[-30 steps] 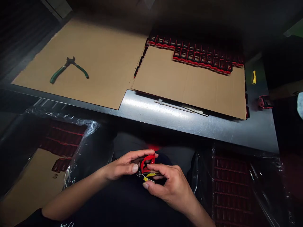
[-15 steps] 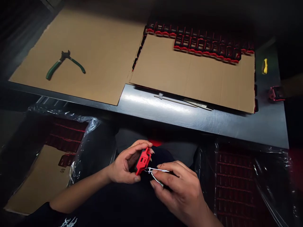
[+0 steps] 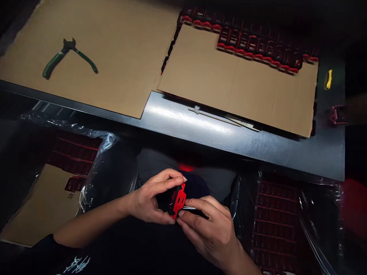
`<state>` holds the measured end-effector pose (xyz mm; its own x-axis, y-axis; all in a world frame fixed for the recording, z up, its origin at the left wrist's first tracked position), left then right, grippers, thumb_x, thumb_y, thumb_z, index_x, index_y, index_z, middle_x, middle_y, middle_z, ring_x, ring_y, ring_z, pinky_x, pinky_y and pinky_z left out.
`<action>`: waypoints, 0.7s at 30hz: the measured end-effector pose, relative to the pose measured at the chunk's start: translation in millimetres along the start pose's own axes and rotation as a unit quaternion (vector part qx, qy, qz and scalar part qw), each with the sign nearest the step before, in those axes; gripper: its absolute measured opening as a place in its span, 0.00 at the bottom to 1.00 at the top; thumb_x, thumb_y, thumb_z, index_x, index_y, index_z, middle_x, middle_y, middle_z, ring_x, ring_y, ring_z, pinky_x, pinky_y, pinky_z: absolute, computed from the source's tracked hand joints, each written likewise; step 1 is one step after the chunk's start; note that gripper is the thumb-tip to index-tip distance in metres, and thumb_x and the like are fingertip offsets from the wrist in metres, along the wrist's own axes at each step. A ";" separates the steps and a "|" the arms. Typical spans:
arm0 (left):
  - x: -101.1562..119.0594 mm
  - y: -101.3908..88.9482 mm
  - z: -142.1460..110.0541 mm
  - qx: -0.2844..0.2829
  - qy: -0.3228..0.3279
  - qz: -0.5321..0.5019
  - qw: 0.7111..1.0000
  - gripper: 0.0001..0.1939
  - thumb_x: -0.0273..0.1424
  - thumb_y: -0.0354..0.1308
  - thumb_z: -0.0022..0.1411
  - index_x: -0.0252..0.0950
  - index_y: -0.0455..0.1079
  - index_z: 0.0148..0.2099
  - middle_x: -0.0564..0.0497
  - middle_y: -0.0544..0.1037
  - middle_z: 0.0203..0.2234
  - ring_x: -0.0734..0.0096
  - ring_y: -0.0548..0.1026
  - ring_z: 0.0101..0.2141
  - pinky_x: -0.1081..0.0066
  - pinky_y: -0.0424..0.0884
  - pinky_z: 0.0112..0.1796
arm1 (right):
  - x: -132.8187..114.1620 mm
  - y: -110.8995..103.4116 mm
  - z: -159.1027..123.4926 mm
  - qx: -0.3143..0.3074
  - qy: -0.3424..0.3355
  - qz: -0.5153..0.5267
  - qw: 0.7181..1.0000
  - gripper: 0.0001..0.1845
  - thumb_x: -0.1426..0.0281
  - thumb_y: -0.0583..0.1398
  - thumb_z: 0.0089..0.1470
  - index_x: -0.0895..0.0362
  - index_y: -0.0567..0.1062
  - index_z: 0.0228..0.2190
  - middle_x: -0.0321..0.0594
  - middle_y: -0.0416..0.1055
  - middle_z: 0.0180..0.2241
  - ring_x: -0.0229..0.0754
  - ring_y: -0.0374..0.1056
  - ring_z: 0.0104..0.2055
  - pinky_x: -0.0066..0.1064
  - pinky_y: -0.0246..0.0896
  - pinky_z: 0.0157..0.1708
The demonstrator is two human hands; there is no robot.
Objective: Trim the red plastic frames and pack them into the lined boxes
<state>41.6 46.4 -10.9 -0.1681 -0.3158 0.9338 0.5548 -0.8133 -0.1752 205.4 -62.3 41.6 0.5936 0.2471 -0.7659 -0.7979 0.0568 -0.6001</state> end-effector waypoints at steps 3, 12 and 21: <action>-0.2 0.6 0.9 0.002 0.003 -0.006 1.000 0.47 0.42 0.70 0.57 0.44 0.51 0.72 0.39 0.69 0.50 0.55 0.75 0.48 0.57 0.78 0.46 | 1.0 -0.2 -1.1 0.000 0.003 -0.002 1.000 0.07 0.75 0.65 0.59 0.56 0.81 0.40 0.45 0.80 0.38 0.41 0.75 0.36 0.31 0.75 0.32; -1.5 0.6 0.4 0.018 -0.006 -0.005 1.000 0.46 0.44 0.70 0.56 0.43 0.53 0.71 0.40 0.70 0.48 0.55 0.76 0.47 0.57 0.78 0.45 | 1.8 -0.3 -1.3 0.019 -0.002 0.000 1.000 0.08 0.76 0.66 0.58 0.56 0.81 0.40 0.46 0.81 0.38 0.42 0.76 0.36 0.31 0.76 0.33; -3.3 0.7 0.9 0.013 -0.023 -0.007 1.000 0.46 0.45 0.71 0.54 0.43 0.56 0.70 0.40 0.70 0.48 0.56 0.76 0.46 0.57 0.78 0.45 | 2.5 0.8 -3.2 0.026 0.011 -0.003 1.000 0.09 0.76 0.65 0.57 0.54 0.82 0.40 0.45 0.81 0.39 0.42 0.77 0.35 0.32 0.76 0.33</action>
<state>43.3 47.3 -13.9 -0.1375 -0.2813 0.9497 0.5741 -0.8040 -0.1550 206.6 -64.8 38.5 0.5993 0.2262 -0.7679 -0.7989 0.1078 -0.5917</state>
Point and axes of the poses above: each hand's wrist, its own z-axis towards the middle knuckle, its own y-axis out of the palm, x = y × z, the point moved 3 cm from there along z, towards the middle knuckle
